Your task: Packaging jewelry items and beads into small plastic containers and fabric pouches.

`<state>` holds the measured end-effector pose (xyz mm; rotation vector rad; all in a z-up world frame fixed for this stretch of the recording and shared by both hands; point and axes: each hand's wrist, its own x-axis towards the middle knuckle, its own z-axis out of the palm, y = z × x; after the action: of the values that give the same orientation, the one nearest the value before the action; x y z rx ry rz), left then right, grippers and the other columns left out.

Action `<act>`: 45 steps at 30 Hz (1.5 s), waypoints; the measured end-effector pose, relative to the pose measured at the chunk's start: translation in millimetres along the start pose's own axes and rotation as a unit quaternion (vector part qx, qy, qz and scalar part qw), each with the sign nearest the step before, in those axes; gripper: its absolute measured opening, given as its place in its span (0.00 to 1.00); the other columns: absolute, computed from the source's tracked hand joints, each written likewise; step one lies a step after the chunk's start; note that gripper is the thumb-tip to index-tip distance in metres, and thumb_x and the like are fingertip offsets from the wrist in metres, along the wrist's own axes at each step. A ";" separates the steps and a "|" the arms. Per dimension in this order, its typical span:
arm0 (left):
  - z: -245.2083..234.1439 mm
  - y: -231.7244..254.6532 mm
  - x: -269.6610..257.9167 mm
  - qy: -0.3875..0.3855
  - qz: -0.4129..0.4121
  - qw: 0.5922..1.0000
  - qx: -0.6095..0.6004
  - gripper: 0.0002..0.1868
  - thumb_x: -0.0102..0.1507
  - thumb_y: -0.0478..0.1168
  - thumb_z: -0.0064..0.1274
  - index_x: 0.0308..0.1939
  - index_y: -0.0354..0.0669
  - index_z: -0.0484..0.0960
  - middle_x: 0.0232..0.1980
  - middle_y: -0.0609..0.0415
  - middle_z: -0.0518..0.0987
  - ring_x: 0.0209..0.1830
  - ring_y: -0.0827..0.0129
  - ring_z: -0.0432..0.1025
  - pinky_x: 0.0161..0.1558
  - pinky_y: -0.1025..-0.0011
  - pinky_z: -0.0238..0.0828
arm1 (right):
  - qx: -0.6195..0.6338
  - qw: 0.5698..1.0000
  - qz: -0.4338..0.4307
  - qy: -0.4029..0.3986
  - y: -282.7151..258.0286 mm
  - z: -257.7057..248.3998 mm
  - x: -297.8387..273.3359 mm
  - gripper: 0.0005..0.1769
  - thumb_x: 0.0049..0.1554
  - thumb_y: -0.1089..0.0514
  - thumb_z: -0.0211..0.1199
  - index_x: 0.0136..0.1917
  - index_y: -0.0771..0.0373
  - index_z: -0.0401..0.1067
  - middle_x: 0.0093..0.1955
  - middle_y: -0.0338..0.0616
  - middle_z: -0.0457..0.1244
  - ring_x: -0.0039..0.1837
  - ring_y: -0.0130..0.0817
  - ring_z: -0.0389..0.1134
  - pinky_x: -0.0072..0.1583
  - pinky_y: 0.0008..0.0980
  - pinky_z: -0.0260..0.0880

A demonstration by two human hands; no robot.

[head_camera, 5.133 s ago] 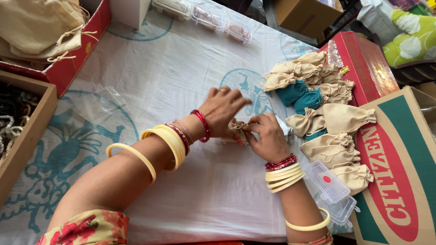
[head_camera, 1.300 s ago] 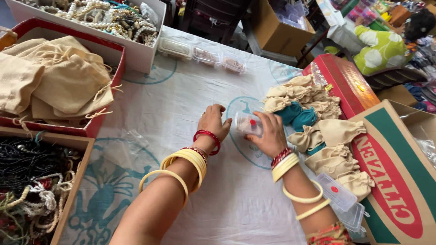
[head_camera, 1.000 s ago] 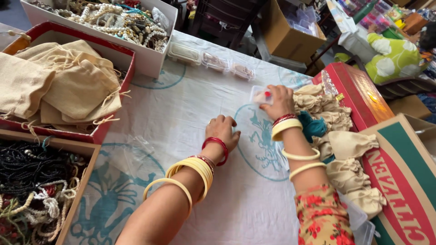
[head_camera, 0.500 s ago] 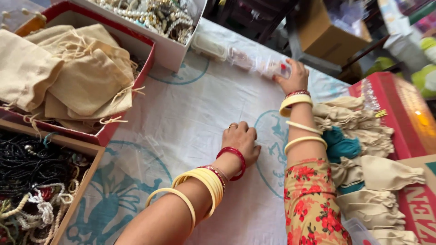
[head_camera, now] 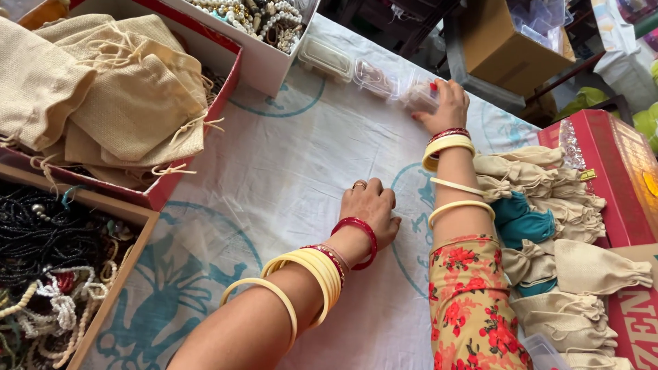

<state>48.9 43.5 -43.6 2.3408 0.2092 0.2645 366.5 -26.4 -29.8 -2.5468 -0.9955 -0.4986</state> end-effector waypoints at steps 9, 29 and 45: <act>3.6 -3.0 0.6 0.009 0.009 1.000 0.002 0.16 0.57 0.48 0.61 0.45 0.46 0.82 0.52 0.47 0.74 0.58 0.50 0.67 0.59 0.55 0.62 | -0.057 0.996 -0.059 0.029 27.4 21.3 -1.0 0.56 0.36 0.67 0.82 0.75 0.53 0.65 0.75 0.53 0.58 0.74 0.53 0.58 0.73 0.45 0.57; 0.7 -2.3 1.1 0.010 0.018 1.000 0.008 0.16 0.57 0.46 0.62 0.46 0.43 0.82 0.53 0.47 0.74 0.58 0.51 0.68 0.58 0.56 0.63 | -0.039 0.995 -0.092 -0.009 8.5 4.5 3.7 0.41 0.51 0.53 0.78 0.73 0.63 0.67 0.68 0.58 0.60 0.67 0.54 0.63 0.67 0.44 0.63; 3.1 -5.1 3.0 0.018 0.025 0.999 0.013 0.17 0.57 0.47 0.61 0.46 0.42 0.83 0.53 0.46 0.75 0.59 0.50 0.68 0.58 0.56 0.64 | 0.007 0.998 -0.053 0.029 33.9 21.7 8.2 0.36 0.52 0.55 0.74 0.72 0.60 0.68 0.69 0.59 0.58 0.70 0.56 0.62 0.70 0.44 0.64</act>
<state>52.2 45.7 -49.0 2.3707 0.1722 0.3312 400.0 -35.2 -51.8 -2.4616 -1.1128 -0.5899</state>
